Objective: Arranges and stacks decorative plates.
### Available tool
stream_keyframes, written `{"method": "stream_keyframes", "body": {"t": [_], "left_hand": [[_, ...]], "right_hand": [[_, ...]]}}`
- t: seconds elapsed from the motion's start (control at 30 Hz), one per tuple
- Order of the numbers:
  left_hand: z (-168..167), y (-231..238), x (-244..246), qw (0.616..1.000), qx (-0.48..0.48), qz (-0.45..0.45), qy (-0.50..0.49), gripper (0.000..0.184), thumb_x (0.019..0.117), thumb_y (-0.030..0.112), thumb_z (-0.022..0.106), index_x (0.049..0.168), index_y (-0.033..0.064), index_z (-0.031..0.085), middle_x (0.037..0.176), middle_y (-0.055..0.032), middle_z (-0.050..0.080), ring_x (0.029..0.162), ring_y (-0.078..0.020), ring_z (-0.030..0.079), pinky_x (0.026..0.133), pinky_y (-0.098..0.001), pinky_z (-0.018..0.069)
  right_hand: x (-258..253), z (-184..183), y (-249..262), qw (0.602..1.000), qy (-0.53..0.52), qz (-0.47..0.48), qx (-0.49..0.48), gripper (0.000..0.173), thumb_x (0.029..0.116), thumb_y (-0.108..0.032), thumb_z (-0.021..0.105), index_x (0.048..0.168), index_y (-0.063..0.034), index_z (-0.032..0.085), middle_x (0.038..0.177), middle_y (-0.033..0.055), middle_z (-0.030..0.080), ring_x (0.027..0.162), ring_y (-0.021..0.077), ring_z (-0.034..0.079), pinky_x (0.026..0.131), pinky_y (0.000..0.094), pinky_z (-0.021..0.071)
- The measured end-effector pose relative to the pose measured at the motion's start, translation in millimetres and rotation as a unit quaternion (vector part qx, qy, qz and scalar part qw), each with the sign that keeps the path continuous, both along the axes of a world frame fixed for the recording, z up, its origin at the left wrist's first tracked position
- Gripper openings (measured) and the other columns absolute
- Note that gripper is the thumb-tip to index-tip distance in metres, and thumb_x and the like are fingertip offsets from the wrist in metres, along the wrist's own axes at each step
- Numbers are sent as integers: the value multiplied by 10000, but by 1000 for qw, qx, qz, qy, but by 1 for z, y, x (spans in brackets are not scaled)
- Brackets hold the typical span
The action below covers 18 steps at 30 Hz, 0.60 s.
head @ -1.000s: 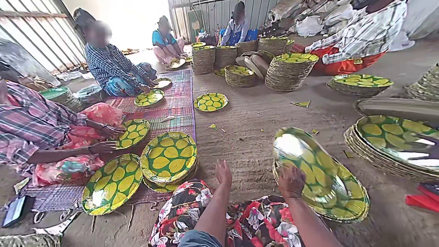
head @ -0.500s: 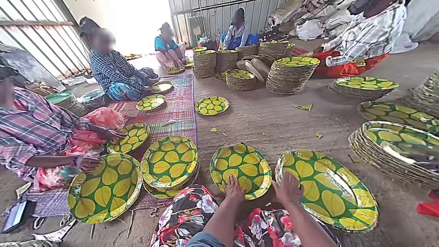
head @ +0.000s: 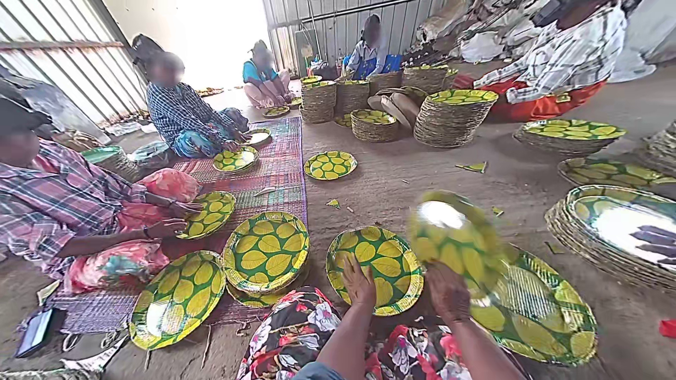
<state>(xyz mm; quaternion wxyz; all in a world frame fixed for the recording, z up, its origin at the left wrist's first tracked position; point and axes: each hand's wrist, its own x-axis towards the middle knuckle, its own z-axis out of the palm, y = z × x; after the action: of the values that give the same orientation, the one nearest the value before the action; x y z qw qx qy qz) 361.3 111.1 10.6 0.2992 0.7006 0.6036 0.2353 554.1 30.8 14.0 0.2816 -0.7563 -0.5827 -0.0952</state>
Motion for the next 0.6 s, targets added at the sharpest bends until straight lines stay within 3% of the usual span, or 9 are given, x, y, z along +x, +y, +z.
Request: {"method": "stream_keyframes", "body": {"t": [0.07,0.1,0.17,0.2,0.23,0.3,0.4,0.47,0.6], "left_hand": [[-1,11,3,985,147,73,-58,685,1068,389,265,1588,-56,284,1676,-310,157,1569,-460,151,1249,-637,106],[1,16,2,982,164,75,-47,695,1063,398,255,1591,-54,280,1677,-308,154,1572,-457,143,1255,-630,89],[4,17,-3,997,71,6,19,640,1088,353,364,1618,9,260,1702,-261,110,1595,-402,83,1267,-612,48],[4,16,-4,996,-8,-45,71,639,1094,366,412,1630,55,259,1716,-224,95,1603,-371,53,1268,-612,33],[1,15,-4,984,-82,-100,126,656,1092,385,436,1637,75,244,1725,-198,74,1606,-358,34,1265,-622,25],[-11,7,-2,942,-166,-195,216,754,1066,401,506,1653,79,159,1733,-179,-4,1606,-357,-27,1249,-652,-6],[-19,1,5,921,-168,-241,256,918,993,415,640,1659,80,104,1731,-183,-40,1604,-360,-56,1242,-665,-12],[-21,5,7,918,-164,-251,259,936,980,432,652,1661,93,106,1735,-167,-42,1606,-347,-54,1245,-656,-4],[-19,11,3,918,-152,-262,255,921,970,417,685,1656,101,159,1736,-162,14,1608,-347,-12,1255,-643,41]], "right_hand": [[-12,-12,4,986,1,150,-79,301,1013,8,527,1238,9,727,1370,218,663,1293,419,624,1072,614,487],[-19,-12,7,961,13,202,-187,347,1028,1,503,1308,-37,705,1453,181,615,1383,384,555,1153,603,397],[-27,-11,17,886,16,236,-400,418,1059,-80,489,1451,-153,616,1591,81,495,1516,284,401,1247,574,227],[-28,-14,20,858,16,231,-458,423,1054,-121,524,1469,-162,597,1620,63,457,1539,270,357,1252,588,194],[-27,-14,22,851,24,212,-480,426,1047,-130,535,1468,-147,595,1626,68,447,1545,277,342,1251,603,174],[-24,-7,14,895,31,142,-422,393,1024,-62,519,1401,-69,632,1533,167,535,1478,347,432,1240,621,196],[-10,8,5,948,44,-51,-312,499,1046,-121,523,1525,6,466,1609,236,410,1526,389,347,1235,646,193],[0,14,1,932,96,-161,-309,599,1042,-208,579,1553,40,388,1603,278,384,1515,428,340,1194,673,248],[10,14,1,868,143,-226,-418,394,1047,-122,520,1398,52,568,1517,287,475,1442,434,433,1136,641,358]]}}
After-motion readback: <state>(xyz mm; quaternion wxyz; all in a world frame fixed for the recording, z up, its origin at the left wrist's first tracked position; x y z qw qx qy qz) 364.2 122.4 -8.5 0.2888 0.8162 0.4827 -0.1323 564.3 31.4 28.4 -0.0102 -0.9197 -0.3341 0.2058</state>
